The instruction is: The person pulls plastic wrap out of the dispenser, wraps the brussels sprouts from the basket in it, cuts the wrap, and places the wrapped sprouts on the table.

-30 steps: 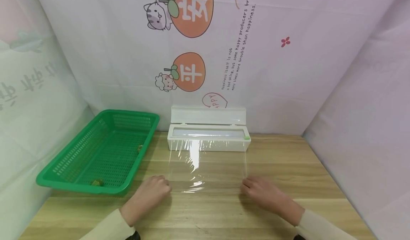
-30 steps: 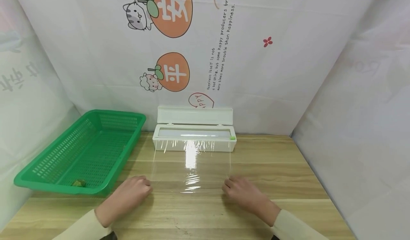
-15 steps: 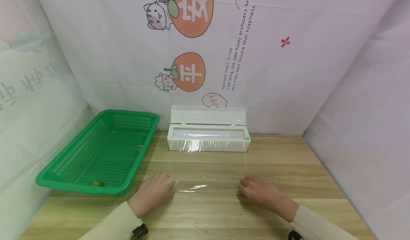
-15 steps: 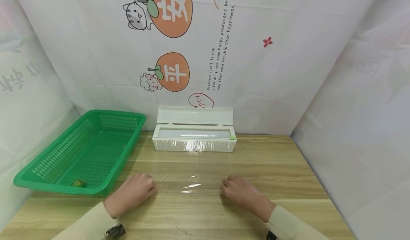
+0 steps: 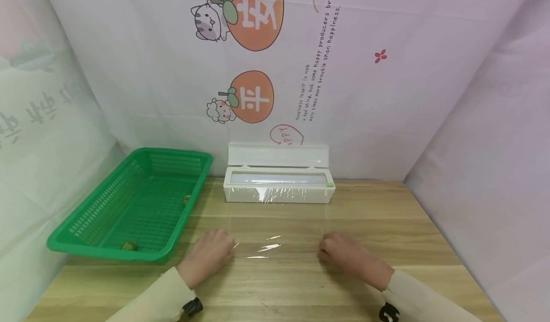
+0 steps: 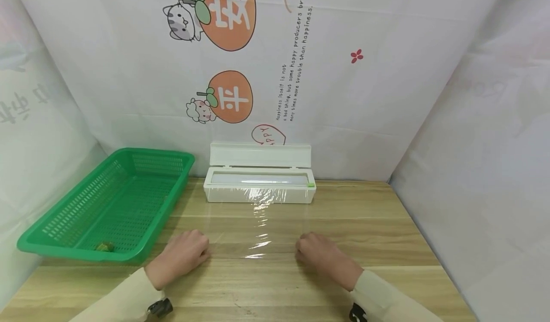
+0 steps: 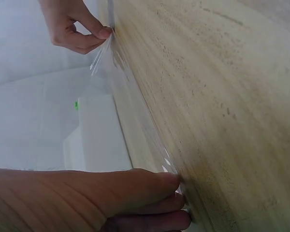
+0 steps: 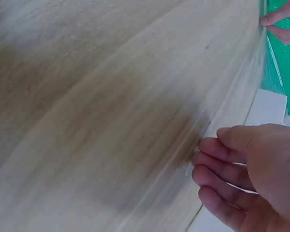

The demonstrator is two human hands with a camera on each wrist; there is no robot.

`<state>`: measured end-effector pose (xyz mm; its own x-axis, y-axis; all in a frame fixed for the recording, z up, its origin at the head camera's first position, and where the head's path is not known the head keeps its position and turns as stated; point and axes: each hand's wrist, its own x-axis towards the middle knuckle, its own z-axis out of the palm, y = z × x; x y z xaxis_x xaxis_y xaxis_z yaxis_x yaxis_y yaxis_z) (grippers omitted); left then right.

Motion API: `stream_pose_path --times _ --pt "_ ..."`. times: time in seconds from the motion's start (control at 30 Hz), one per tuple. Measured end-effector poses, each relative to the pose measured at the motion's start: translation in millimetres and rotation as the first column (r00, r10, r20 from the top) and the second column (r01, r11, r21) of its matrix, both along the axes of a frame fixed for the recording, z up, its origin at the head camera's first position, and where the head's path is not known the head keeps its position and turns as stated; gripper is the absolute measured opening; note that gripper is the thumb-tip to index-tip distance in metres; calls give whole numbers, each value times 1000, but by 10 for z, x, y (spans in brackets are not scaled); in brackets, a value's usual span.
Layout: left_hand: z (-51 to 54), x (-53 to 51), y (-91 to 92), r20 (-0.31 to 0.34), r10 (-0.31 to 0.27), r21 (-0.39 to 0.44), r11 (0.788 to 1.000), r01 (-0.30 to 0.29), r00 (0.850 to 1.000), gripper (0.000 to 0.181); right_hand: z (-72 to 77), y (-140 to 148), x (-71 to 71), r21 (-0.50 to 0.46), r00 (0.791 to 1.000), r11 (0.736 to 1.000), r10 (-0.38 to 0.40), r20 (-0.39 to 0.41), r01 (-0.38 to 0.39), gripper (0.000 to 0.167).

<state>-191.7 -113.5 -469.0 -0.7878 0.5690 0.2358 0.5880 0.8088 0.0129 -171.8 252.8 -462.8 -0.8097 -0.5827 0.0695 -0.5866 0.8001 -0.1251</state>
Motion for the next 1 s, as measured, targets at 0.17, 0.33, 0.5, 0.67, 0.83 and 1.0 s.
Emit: stream_pose_path --times 0.17,0.33,0.5,0.67,0.83,1.0 --pt "15 10 -26 32 -32 26 999 32 999 41 -19 30 -4 -7 1000 1000 10 -20 -10 18" --pt "6 6 -78 55 -54 67 997 50 997 43 -31 58 -4 -24 1000 1000 6 -15 -7 17" --pt "2 1 -110 85 -49 114 993 40 995 44 -30 81 -2 -41 999 998 -41 -16 41 16" --pt "6 4 -122 96 -37 131 991 24 995 41 -13 104 -11 -73 995 992 -98 17 99 19" --pt "16 6 -140 68 -29 134 991 20 997 39 6 138 -44 -92 995 991 -97 32 99 22" --pt "51 -18 -135 75 -23 154 988 11 997 37 36 183 -87 -116 996 989 -90 13 91 22"
